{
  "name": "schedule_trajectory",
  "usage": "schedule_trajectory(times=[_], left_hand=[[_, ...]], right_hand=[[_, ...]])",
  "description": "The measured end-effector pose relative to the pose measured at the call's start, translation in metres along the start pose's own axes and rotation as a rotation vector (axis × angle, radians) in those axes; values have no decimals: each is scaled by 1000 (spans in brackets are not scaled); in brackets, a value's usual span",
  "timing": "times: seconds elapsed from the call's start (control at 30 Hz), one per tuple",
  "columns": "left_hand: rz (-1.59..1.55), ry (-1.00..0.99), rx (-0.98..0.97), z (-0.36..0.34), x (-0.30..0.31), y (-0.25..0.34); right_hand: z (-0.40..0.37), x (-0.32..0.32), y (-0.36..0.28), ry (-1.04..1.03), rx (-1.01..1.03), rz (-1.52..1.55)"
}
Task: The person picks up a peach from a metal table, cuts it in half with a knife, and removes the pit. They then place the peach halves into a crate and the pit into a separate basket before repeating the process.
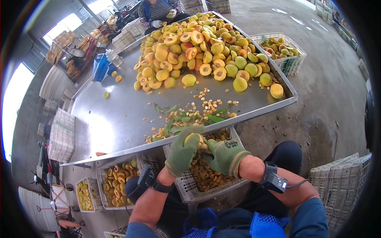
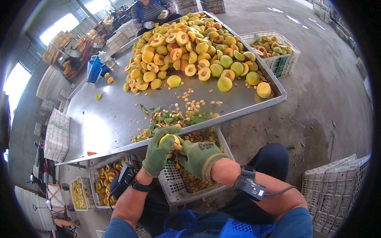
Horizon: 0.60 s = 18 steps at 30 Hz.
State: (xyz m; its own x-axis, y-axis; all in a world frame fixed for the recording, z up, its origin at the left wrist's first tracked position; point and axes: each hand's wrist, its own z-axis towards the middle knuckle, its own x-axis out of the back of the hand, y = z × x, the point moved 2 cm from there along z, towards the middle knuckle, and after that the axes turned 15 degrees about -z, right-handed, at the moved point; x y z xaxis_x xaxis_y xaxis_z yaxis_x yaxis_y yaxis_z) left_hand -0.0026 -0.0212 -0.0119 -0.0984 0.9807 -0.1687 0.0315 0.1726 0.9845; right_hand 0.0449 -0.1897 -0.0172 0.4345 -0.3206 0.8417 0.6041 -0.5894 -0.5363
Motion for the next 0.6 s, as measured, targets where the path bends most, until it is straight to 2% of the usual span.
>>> schedule_trajectory(times=[0.07,0.17,0.2,0.3,0.37,0.5,0.6], left_hand=[[33,0,-11,1,-1,1],[122,18,-87,2,1,-4],[156,27,-120,2,2,-7],[88,19,-55,-1,1,0],[133,3,-152,-2,1,0],[238,-70,-313,-2,4,0],[216,-103,-234,-3,8,-2]], right_hand=[[2,2,-1,5,-4,1],[0,6,-4,-171,-78,42],[0,4,-4,-157,-63,67],[0,-2,0,-129,-5,133],[2,-7,2,-117,45,179],[7,-15,7,-311,16,431],[5,12,0,-495,-42,502]])
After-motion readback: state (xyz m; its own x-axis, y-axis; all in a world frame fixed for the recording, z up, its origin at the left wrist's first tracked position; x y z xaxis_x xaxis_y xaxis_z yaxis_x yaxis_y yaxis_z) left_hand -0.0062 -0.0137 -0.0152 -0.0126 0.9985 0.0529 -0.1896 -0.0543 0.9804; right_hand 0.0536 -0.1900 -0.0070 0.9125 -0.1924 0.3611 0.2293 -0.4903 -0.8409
